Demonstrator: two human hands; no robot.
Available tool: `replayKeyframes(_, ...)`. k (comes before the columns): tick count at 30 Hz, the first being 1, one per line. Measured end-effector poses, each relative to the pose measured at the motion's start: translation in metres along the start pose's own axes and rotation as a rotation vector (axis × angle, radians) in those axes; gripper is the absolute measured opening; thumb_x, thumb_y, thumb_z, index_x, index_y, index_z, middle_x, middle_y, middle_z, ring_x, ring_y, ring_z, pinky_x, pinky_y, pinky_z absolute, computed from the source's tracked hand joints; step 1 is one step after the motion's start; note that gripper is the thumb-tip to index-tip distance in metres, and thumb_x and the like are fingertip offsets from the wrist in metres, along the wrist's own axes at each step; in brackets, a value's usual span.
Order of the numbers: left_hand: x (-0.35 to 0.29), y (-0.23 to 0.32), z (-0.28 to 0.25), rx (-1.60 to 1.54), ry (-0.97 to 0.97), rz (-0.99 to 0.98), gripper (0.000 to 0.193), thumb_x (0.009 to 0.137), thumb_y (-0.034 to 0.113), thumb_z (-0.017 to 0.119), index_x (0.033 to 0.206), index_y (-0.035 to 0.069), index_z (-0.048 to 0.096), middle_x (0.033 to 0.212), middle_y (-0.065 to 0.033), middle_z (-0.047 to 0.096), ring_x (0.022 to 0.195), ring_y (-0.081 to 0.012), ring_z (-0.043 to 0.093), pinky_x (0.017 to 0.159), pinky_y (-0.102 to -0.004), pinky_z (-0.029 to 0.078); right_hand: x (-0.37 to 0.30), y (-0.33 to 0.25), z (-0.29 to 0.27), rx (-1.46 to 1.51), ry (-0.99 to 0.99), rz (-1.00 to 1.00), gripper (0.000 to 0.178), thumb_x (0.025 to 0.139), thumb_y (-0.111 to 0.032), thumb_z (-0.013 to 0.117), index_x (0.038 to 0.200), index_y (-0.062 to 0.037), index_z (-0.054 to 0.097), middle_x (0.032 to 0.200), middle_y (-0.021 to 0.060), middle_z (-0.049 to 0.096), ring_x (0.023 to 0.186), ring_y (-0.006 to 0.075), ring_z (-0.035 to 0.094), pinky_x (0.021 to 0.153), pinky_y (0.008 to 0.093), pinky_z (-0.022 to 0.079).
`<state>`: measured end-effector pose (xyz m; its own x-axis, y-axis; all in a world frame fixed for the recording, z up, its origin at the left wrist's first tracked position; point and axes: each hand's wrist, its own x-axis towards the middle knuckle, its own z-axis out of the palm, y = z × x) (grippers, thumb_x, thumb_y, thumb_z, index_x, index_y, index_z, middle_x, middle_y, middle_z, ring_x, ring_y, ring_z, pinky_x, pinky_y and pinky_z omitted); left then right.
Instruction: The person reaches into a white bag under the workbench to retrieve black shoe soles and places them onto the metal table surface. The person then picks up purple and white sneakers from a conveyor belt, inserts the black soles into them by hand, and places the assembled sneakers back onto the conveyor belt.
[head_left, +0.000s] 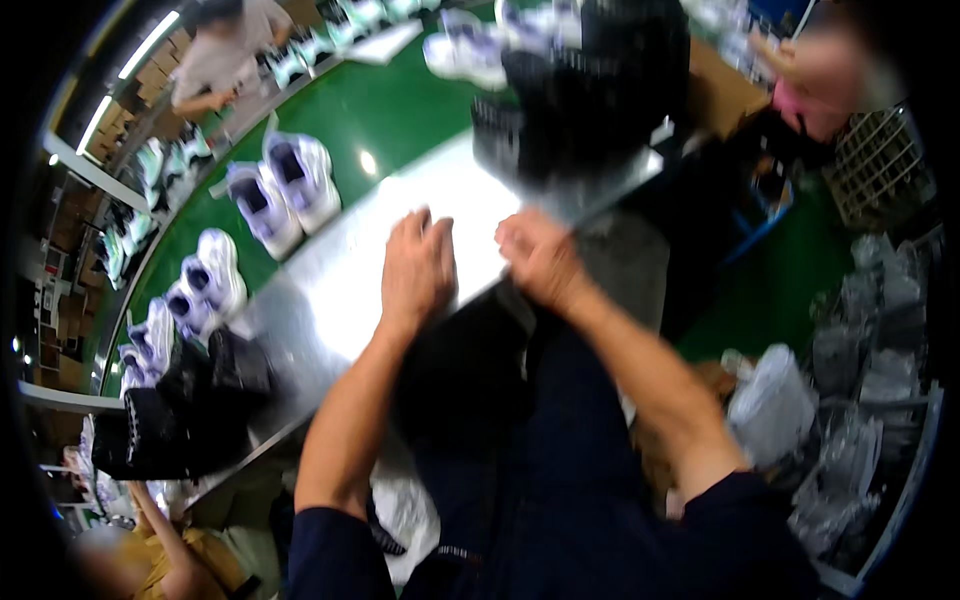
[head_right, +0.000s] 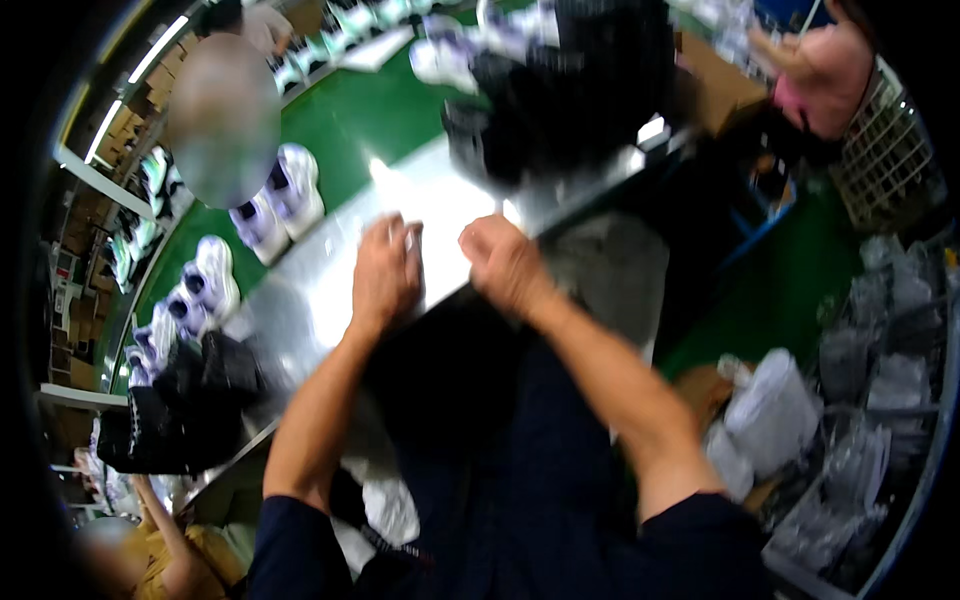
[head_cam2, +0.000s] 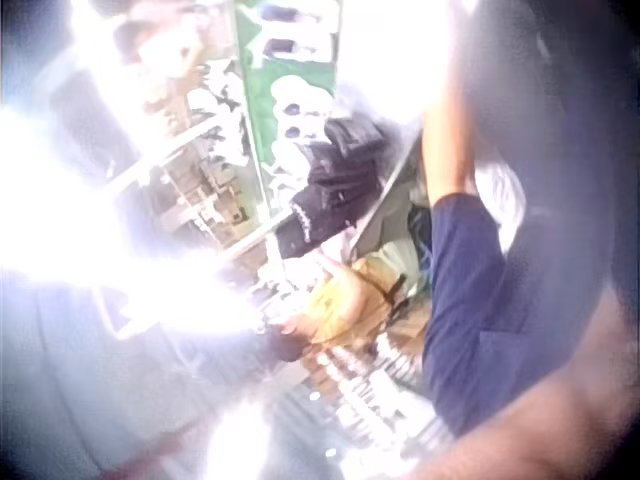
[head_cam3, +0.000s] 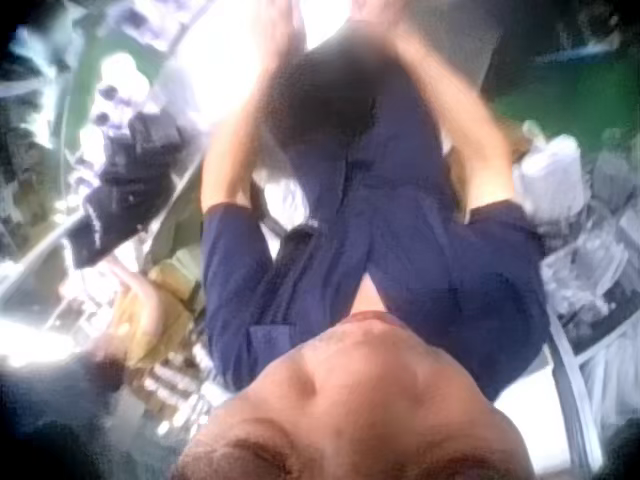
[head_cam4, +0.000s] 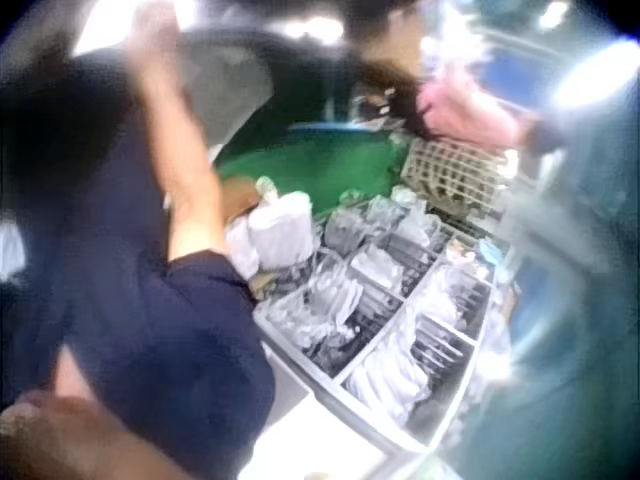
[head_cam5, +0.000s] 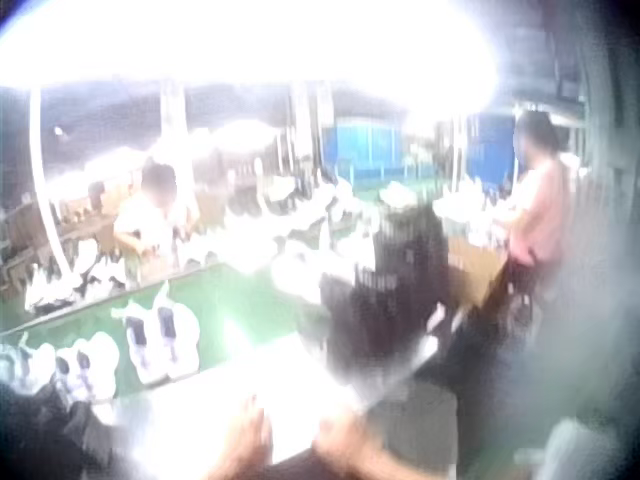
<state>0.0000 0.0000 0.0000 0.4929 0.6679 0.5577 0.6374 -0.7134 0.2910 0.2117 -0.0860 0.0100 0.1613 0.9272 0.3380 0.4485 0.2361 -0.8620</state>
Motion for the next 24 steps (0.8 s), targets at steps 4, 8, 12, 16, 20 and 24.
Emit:
replayKeyframes(4, -0.060, -0.004, -0.025, 0.028, -0.171, -0.030, 0.025, 0.095, 0.014, 0.059, 0.117, 0.005, 0.069, 0.126, -0.0242, 0.062, 0.120, -0.0412, 0.058, 0.105, -0.0454, 0.046, -0.103, 0.012, 0.000, 0.364, 0.319, 0.333, 0.015, 0.100, -0.013, 0.059, 0.099, -0.0008, 0.068, 0.086, 0.0069, 0.070, 0.082, 0.0131, 0.068, 0.072, 0.0268, 0.055)
replayKeyframes(8, -0.041, 0.007, -0.018, 0.067, -0.143, -0.006, 0.029, 0.098, 0.017, 0.056, 0.122, 0.007, 0.068, 0.132, -0.0223, 0.061, 0.124, -0.0401, 0.056, 0.107, -0.0446, 0.045, -0.243, 0.123, -0.067, 0.043, 0.255, 0.754, 0.023, 0.098, -0.022, 0.065, 0.093, 0.0001, 0.067, 0.074, 0.0035, 0.064, 0.065, 0.0113, 0.055, 0.060, 0.0265, 0.045)
replayKeyframes(12, -0.041, 0.001, -0.014, 0.083, -0.146, -0.008, 0.032, 0.099, 0.019, 0.055, 0.125, 0.008, 0.067, 0.134, -0.0218, 0.061, 0.126, -0.0400, 0.055, 0.107, -0.0456, 0.045, -0.401, 0.140, -0.053, -0.123, -0.126, 1.128, 0.040, 0.100, -0.029, 0.061, 0.112, 0.0078, 0.069, 0.097, 0.0170, 0.073, 0.089, 0.0224, 0.068, 0.081, 0.0351, 0.052)
replayKeyframes(16, -0.041, 0.002, -0.009, 0.088, -0.133, 0.015, 0.032, 0.099, 0.019, 0.054, 0.125, 0.007, 0.067, 0.134, -0.0223, 0.060, 0.126, -0.0397, 0.055, 0.107, -0.0460, 0.045, -0.496, 0.147, -0.027, 0.024, -0.223, 1.096, 0.040, 0.097, -0.032, 0.064, 0.111, 0.0055, 0.070, 0.099, 0.0220, 0.074, 0.089, 0.0272, 0.070, 0.082, 0.0379, 0.053)
replayKeyframes(20, -0.041, 0.006, -0.003, 0.083, -0.179, 0.008, 0.032, 0.098, 0.017, 0.053, 0.123, 0.003, 0.065, 0.133, -0.0237, 0.060, 0.127, -0.0414, 0.055, 0.107, -0.0466, 0.045, -0.491, 0.160, -0.008, -0.066, -0.266, 1.390, 0.041, 0.096, -0.034, 0.065, 0.108, 0.0046, 0.072, 0.096, 0.0225, 0.074, 0.088, 0.0287, 0.070, 0.082, 0.0387, 0.053)
replayKeyframes(24, -0.023, 0.011, -0.015, 0.111, -0.294, -0.034, 0.034, 0.100, 0.024, 0.055, 0.124, 0.003, 0.065, 0.135, -0.0225, 0.059, 0.127, -0.0403, 0.055, 0.108, -0.0476, 0.044, -0.464, 0.207, 0.004, -0.240, -0.030, 1.409, 0.040, 0.091, -0.037, 0.070, 0.099, 0.0025, 0.075, 0.088, 0.0223, 0.073, 0.086, 0.0318, 0.071, 0.082, 0.0409, 0.053)
